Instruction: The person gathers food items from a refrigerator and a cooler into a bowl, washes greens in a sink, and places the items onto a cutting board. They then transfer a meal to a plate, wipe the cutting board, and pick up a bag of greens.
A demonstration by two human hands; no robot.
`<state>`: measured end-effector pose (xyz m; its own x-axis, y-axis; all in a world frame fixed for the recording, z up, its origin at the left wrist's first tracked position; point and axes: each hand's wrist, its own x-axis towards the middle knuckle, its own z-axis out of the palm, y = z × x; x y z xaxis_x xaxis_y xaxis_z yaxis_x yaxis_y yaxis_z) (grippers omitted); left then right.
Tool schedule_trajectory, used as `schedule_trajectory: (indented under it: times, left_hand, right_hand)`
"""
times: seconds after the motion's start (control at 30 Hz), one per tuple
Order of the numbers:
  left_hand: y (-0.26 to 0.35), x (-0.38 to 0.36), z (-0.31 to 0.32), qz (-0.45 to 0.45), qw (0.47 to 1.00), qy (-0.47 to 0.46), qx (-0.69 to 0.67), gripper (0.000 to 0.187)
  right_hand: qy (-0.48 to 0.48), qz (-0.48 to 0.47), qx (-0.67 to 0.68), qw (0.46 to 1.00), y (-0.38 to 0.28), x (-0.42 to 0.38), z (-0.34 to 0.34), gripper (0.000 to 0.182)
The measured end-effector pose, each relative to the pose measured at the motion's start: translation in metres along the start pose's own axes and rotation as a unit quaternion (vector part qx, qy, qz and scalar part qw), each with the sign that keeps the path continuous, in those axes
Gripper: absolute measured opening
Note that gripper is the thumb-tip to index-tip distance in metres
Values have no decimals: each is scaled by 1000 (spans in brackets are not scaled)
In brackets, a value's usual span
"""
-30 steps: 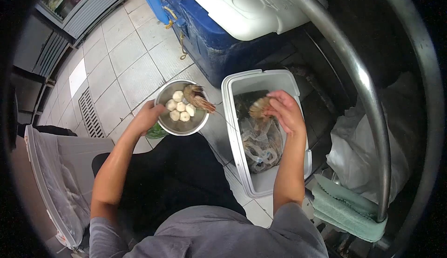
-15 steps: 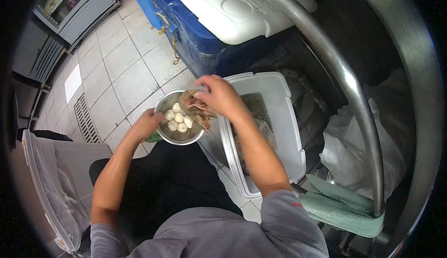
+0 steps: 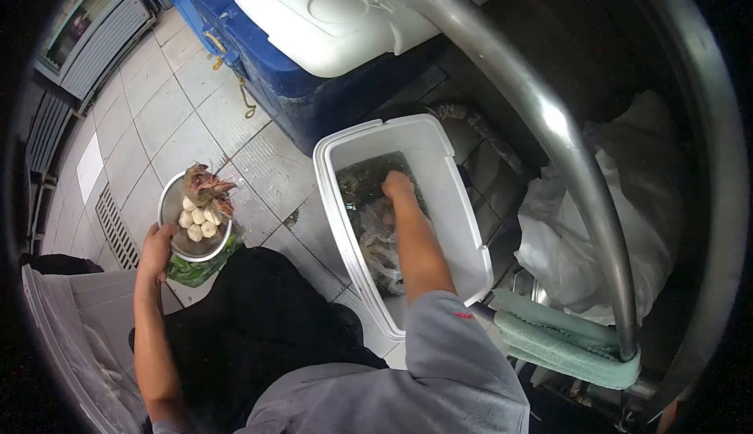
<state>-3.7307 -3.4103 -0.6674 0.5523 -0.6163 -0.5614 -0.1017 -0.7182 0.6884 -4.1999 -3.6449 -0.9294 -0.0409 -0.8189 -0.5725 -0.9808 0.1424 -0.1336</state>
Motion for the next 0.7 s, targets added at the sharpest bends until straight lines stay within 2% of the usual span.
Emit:
schedule_trajectory:
  times: [0.03,0.1,0.13,0.23,0.3,0.43,0.5,0.53,0.6,0.63,0.7]
  left_hand:
    - [-1,-3,-7,-22,999,11,20,45]
    - [9,-16,-14,-46,997,26,50,43]
    - [4,-14,-16,-48,997,26,50,43]
    - [-12,-14,-24,-41,996,39,-64,32]
    - [-25,-9,-30,-40,997,42,-45,34]
    - [-22,-14,-28,-26,998,58,-19,35]
    - [-14,-19,-28,-30,998,52,-8,35]
    - [-10,-20,-26,-33,998,44,5,36]
    - [-6,-22,-22,-29,999,45,-1,35]
    - [-5,-22,-21,-25,999,47,-7,35]
    - [-10,-17,-20,-15,999,41,-27,34]
  right_hand:
    - [-2,-3,0,1000,0,5,2,49]
    - [-105,-34,36,993,-4,1,-7,63]
    - [-108,-35,35,993,-8,0,-8,63]
    - [-149,9,18,989,-8,3,-4,70]
    - [-169,-64,-6,983,6,17,11,64]
    - [-145,-116,22,982,28,53,43,55]
    - [4,-109,20,994,28,48,44,35]
    - [6,-107,20,994,30,47,41,35]
    - [-56,-105,245,962,28,35,26,18]
    - [-55,-104,247,962,26,30,19,18]
    - [-106,-35,427,897,23,22,1,18]
